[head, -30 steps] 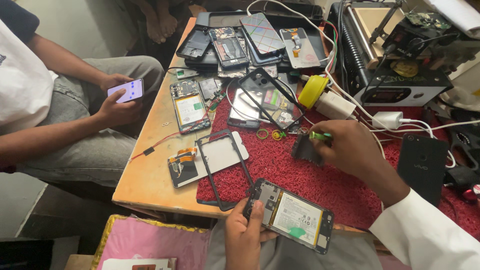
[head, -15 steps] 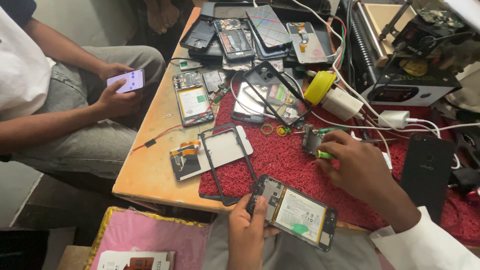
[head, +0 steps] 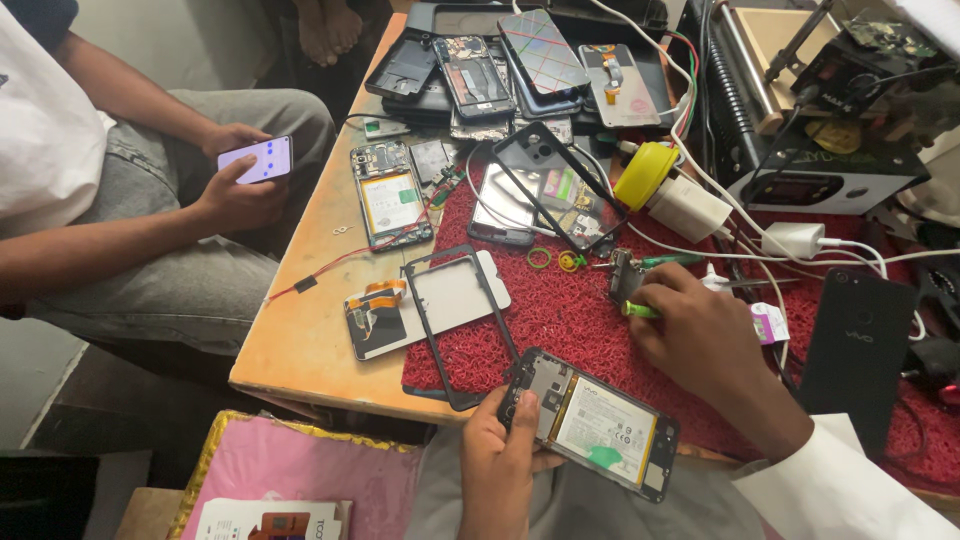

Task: The person disassembles a smartphone, removes the back cover, and uses a screwdriver to manipulate internal components. They handle various phone parts, including batteries and circuit boards, on a cluttered workbench.

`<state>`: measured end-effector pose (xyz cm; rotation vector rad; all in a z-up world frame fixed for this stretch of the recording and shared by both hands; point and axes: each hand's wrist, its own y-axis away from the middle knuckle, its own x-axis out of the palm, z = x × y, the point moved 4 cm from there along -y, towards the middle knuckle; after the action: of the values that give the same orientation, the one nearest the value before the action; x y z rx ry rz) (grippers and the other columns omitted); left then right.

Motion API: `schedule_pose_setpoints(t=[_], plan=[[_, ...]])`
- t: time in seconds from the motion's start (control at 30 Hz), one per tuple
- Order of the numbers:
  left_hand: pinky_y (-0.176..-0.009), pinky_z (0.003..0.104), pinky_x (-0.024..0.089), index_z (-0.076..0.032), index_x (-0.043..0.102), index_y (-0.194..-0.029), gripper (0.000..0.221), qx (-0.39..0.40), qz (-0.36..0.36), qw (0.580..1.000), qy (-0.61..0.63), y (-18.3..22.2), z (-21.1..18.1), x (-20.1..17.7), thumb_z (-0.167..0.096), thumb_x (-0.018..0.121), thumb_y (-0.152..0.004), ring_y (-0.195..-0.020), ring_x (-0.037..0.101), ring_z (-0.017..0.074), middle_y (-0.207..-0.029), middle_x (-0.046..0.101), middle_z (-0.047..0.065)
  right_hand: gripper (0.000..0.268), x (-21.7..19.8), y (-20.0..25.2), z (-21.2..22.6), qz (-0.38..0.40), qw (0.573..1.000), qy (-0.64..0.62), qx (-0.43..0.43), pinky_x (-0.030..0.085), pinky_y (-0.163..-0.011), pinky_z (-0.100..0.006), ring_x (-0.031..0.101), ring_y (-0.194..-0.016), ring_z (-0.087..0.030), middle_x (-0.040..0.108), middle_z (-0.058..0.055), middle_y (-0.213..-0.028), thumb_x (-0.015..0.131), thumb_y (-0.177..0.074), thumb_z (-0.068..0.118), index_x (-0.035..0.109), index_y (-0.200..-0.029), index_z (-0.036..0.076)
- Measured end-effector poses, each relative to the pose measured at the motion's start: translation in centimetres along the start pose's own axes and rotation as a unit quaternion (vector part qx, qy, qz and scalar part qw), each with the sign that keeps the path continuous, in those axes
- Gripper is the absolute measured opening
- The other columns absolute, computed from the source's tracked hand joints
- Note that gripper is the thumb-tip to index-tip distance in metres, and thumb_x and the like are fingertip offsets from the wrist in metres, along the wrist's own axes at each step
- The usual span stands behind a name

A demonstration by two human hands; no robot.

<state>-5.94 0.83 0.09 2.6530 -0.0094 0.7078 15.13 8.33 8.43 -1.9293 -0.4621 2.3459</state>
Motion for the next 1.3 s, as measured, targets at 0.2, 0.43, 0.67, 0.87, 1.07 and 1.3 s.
schedule_pose_setpoints(t=[0.2,0.43,0.67,0.87,1.07,1.3], plan=[[-0.064,0.035,0.068,0.001,0.068,-0.11,0.029,0.001,0.001,1.0,0.011,-0.1,0.4,-0.1,-0.023,0.055,-0.1,-0.075,0.078,0.0165,-0.09,0.079,0.011,0.018,-0.6,-0.1,-0.4,-0.025,0.997,-0.077,0.001,0.058,-0.071,-0.043,0.072,-0.079,-0.031,0.072,-0.004,-0.109,0.077,-0.077,0.022,0.077,-0.09,0.009],[-0.064,0.035,0.067,-0.001,0.067,-0.116,0.03,-0.008,-0.009,1.0,0.005,-0.1,0.6,0.1,-0.022,0.055,-0.099,-0.075,0.078,0.0166,-0.091,0.079,0.01,0.021,-0.9,-1.7,-2.3,-0.041,0.994,-0.101,0.004,0.055,-0.073,-0.042,0.071,-0.084,-0.031,0.072,-0.007,-0.103,0.08,-0.08,0.021,0.078,-0.095,0.006],[-0.066,0.036,0.069,0.002,0.066,-0.117,0.031,0.0,0.007,1.0,0.02,-0.1,0.5,0.3,-0.022,0.055,-0.099,-0.077,0.078,0.0181,-0.093,0.079,0.011,0.017,-2.8,-1.9,-3.9,-0.043,0.986,-0.159,0.026,0.058,-0.074,-0.038,0.074,-0.08,-0.023,0.074,-0.003,-0.098,0.075,-0.087,0.023,0.079,-0.097,0.01],[-0.065,0.035,0.068,0.0,0.067,-0.116,0.031,0.001,0.012,1.0,0.015,-0.1,0.4,0.2,-0.022,0.054,-0.099,-0.075,0.078,0.0171,-0.092,0.079,0.01,0.032,-4.1,1.1,-1.8,0.003,0.998,-0.065,-0.016,0.059,-0.072,-0.041,0.073,-0.086,-0.027,0.07,-0.002,-0.113,0.081,-0.077,0.029,0.076,-0.106,0.017],[-0.064,0.034,0.067,0.0,0.067,-0.113,0.03,0.007,0.024,1.0,0.013,-0.2,0.9,0.3,-0.024,0.055,-0.1,-0.074,0.077,0.016,-0.09,0.079,0.01,0.048,-2.6,1.1,-1.6,0.045,0.999,0.007,-0.027,0.059,-0.068,-0.043,0.074,-0.082,-0.028,0.061,0.0,-0.135,0.079,-0.075,0.023,0.068,-0.122,0.023],[-0.064,0.033,0.066,-0.001,0.067,-0.112,0.029,0.003,0.03,0.999,0.017,-0.1,1.1,0.3,-0.025,0.054,-0.1,-0.074,0.078,0.016,-0.09,0.079,0.01,0.058,-1.8,0.7,-2.2,0.079,0.99,0.089,-0.075,0.058,-0.063,-0.041,0.074,-0.073,-0.026,0.055,0.002,-0.149,0.079,-0.067,0.013,0.07,-0.123,0.026]])
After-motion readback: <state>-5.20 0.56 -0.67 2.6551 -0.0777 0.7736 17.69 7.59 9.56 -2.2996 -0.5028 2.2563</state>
